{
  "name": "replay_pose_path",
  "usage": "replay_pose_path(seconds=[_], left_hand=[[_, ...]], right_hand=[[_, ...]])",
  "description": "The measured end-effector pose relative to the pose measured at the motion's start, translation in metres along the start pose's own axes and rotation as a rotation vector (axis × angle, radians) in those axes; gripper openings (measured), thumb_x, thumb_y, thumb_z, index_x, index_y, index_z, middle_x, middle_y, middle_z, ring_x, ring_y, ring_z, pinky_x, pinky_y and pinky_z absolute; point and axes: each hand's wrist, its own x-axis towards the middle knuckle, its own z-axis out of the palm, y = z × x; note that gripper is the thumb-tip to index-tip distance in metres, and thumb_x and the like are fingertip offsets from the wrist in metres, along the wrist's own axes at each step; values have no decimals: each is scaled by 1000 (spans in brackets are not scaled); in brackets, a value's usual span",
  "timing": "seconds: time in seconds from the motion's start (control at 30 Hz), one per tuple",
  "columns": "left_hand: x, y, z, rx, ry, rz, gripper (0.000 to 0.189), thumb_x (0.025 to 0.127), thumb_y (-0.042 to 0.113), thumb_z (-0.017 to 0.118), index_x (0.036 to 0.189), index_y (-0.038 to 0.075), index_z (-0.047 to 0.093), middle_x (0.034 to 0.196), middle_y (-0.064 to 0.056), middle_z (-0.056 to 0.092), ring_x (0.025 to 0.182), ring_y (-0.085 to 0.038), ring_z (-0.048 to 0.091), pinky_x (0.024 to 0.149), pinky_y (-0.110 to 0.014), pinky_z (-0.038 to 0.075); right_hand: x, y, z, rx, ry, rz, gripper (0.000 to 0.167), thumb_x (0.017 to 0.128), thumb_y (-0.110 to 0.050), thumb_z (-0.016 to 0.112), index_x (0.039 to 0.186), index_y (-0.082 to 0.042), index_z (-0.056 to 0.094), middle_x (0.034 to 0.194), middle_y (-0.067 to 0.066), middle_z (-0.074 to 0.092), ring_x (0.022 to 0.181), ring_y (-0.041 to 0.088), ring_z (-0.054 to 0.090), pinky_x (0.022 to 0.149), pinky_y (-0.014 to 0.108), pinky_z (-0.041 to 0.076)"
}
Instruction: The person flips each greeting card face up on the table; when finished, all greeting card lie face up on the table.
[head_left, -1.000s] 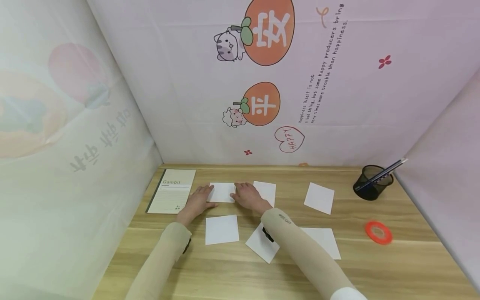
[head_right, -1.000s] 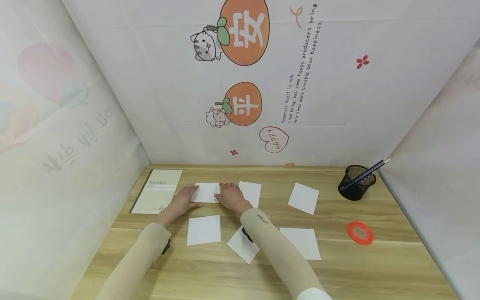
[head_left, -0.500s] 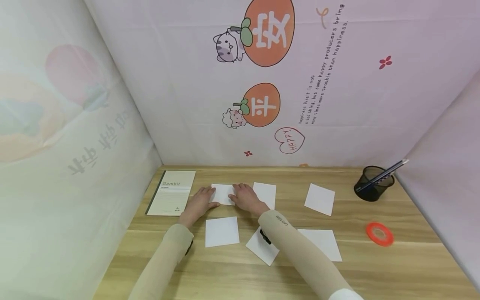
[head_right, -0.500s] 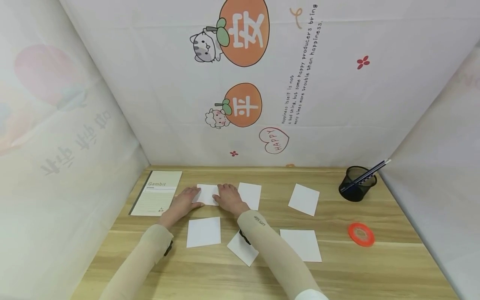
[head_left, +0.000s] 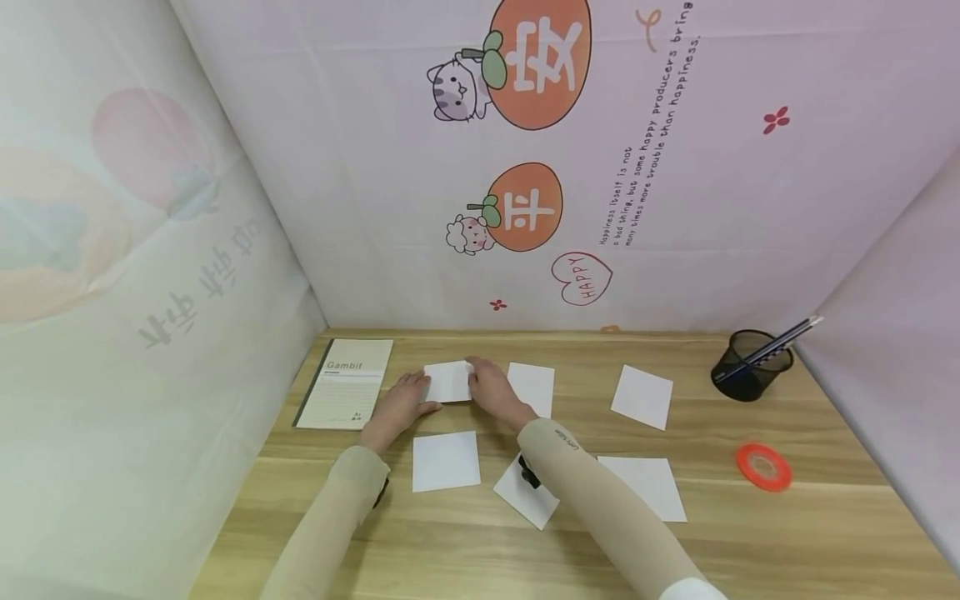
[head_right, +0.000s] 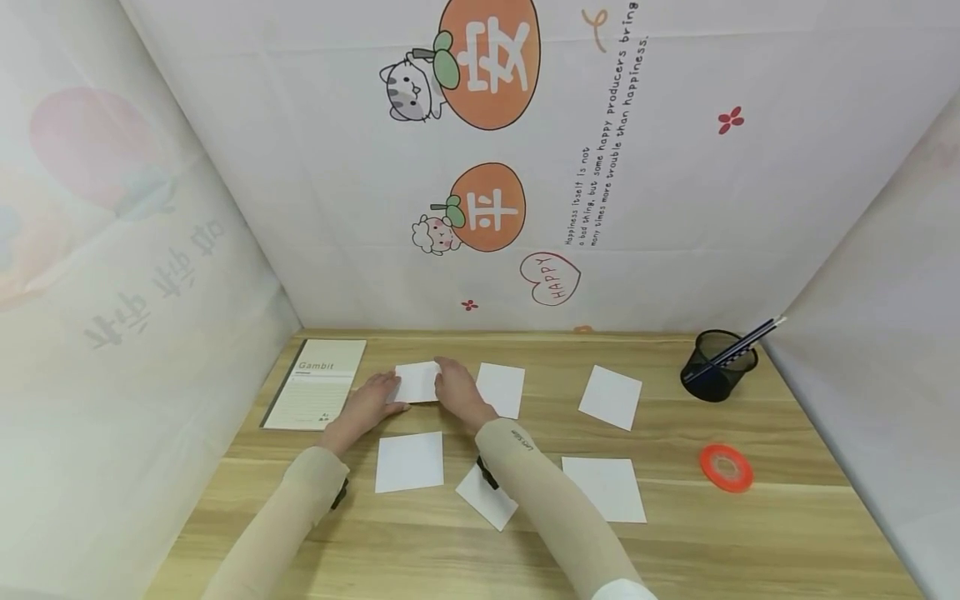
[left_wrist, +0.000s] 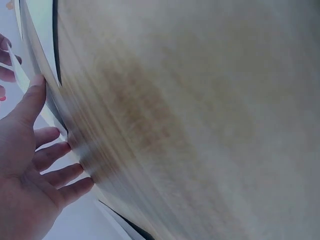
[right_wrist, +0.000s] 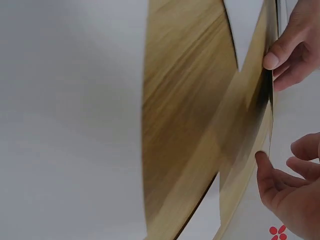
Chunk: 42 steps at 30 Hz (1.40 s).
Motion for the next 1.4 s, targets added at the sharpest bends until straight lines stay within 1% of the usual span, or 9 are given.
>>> replay_pose_path(seconds=[0.07, 0.23, 0.4, 0.57, 0.73, 0.93, 1.17, 1.27, 1.4], left_hand=[[0, 0, 0, -3, 8, -1, 66, 88, 42, 66, 134, -2, 51, 144, -23, 43, 132, -42, 39, 112, -47, 30], [-1, 2, -3, -23, 11, 5, 63, 89, 38, 67, 133, -3, 52, 142, -24, 45, 131, -42, 40, 111, -49, 31], [-1, 2, -6, -44, 4, 10, 57, 89, 33, 68, 130, -3, 55, 138, -25, 48, 128, -42, 44, 107, -51, 36], [-2, 1, -7, -89, 31, 14, 46, 89, 26, 68, 126, -1, 59, 132, -21, 56, 123, -37, 52, 103, -47, 42], [-4, 2, -8, -141, 110, 50, 31, 89, 13, 69, 118, 2, 65, 120, -15, 65, 112, -32, 61, 95, -41, 50], [-8, 5, -9, -135, 237, 110, 22, 89, 7, 68, 110, 4, 70, 112, -12, 69, 104, -29, 65, 90, -38, 53], [-9, 9, -12, -81, 362, 221, 20, 85, 0, 70, 104, 4, 72, 105, -13, 71, 98, -28, 68, 85, -34, 55], [-9, 10, -14, -60, 383, 239, 19, 86, 1, 69, 105, 3, 71, 104, -12, 71, 96, -27, 68, 83, -31, 56], [-8, 13, -19, 7, 466, 244, 16, 86, 3, 70, 102, 4, 70, 99, -10, 72, 88, -24, 70, 78, -32, 57]], right_hand=[[0, -1, -1, 35, 20, -10, 39, 97, -1, 50, 135, 5, 49, 125, 21, 59, 89, 24, 57, 85, 39, 51], [0, -2, -2, 36, 71, -51, 42, 87, 11, 52, 128, 6, 54, 125, 22, 58, 109, 31, 58, 90, 40, 51], [-2, 0, -3, -32, 61, -61, 55, 75, 18, 57, 127, 0, 58, 129, 17, 55, 104, 28, 60, 73, 34, 55], [0, 1, -2, -87, 67, -54, 42, 82, 7, 64, 122, -6, 63, 131, 12, 55, 106, 25, 61, 75, 34, 55], [-1, -1, -2, -124, 119, -69, 25, 86, -5, 70, 110, -7, 70, 123, 10, 61, 109, 26, 61, 83, 39, 54], [-4, -3, -2, -145, 131, -56, 19, 86, -9, 72, 105, -8, 71, 112, 7, 63, 96, 24, 64, 69, 33, 56], [-9, 1, -3, -178, 113, -70, 13, 87, -6, 70, 100, -10, 72, 99, 4, 64, 90, 20, 62, 70, 31, 55], [-10, 1, -3, -182, 124, -80, 13, 87, -7, 70, 99, -11, 74, 98, 4, 66, 89, 20, 64, 70, 33, 55], [-10, 1, -4, -186, 188, -104, 12, 89, -11, 70, 99, -11, 75, 97, 3, 69, 86, 19, 66, 68, 34, 56]])
